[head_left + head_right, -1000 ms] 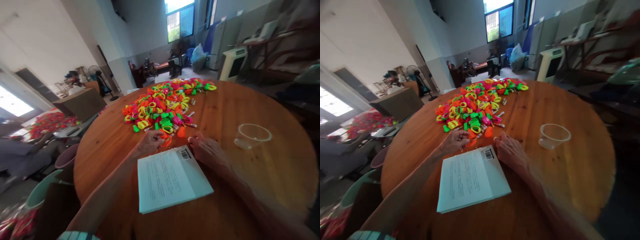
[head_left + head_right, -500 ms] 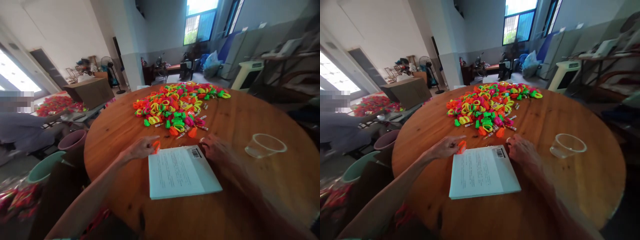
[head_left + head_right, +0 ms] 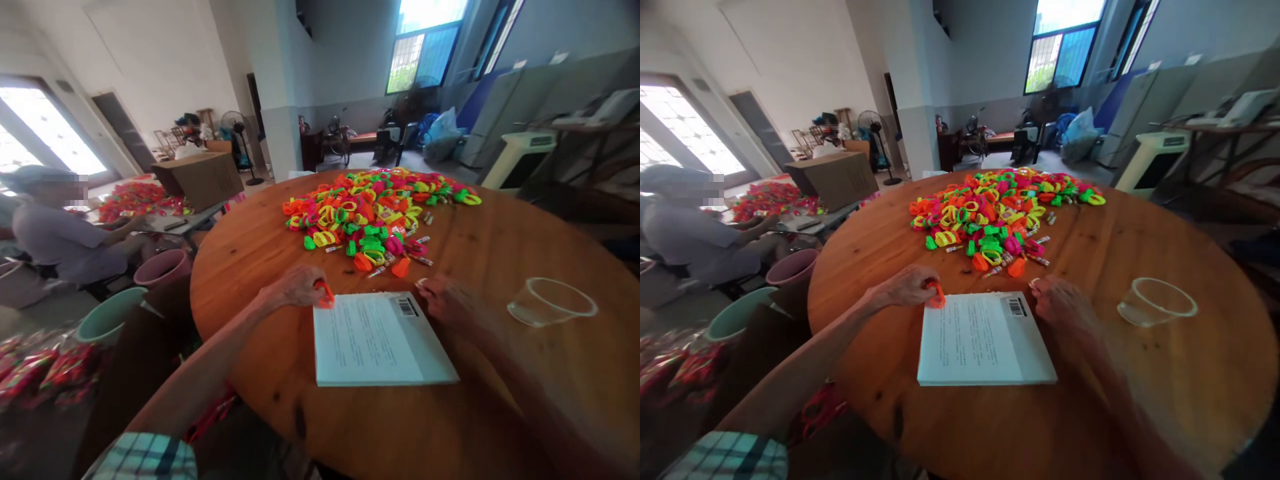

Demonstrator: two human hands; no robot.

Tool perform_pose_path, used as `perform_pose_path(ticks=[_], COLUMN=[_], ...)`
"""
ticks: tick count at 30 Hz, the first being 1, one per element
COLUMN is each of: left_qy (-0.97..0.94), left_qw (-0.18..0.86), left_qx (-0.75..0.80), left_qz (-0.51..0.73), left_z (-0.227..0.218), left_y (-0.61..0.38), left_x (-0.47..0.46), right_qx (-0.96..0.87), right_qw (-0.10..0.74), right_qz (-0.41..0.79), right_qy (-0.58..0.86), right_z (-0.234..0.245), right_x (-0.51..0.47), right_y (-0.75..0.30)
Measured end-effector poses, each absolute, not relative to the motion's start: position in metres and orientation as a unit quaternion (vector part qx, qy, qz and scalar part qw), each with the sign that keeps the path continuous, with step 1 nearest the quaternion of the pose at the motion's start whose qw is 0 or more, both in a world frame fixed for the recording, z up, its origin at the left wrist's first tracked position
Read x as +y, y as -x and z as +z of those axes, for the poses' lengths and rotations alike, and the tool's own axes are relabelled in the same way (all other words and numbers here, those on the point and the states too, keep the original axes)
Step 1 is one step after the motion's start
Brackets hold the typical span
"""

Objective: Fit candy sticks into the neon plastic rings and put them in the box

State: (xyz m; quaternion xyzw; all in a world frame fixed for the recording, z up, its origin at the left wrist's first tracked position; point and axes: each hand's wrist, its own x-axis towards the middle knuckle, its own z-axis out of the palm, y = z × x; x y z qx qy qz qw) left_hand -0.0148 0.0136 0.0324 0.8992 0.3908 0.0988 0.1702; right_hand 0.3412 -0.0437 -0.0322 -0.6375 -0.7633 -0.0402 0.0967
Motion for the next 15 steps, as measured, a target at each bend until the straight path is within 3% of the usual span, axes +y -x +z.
perform_pose_path(ticks=[8, 15], left_qy=[-0.887, -0.876], left_qw=[0.216, 0.183], left_qx=[0.381, 0.428], left_qz=[0.150, 0.128], left_z=[0.017, 0.014], left_y=[0.012, 0.004], left_x=[0.016, 0.019], right_qx=[-0.793, -0.832], right_qw=[0.234, 0.140], right_qz=[-0.024, -0.038], right_qy=[0.561, 0.536], right_z=[-0.012, -0.003], right_x=[-0.078, -0.093], right_y=[-0.266, -0.210])
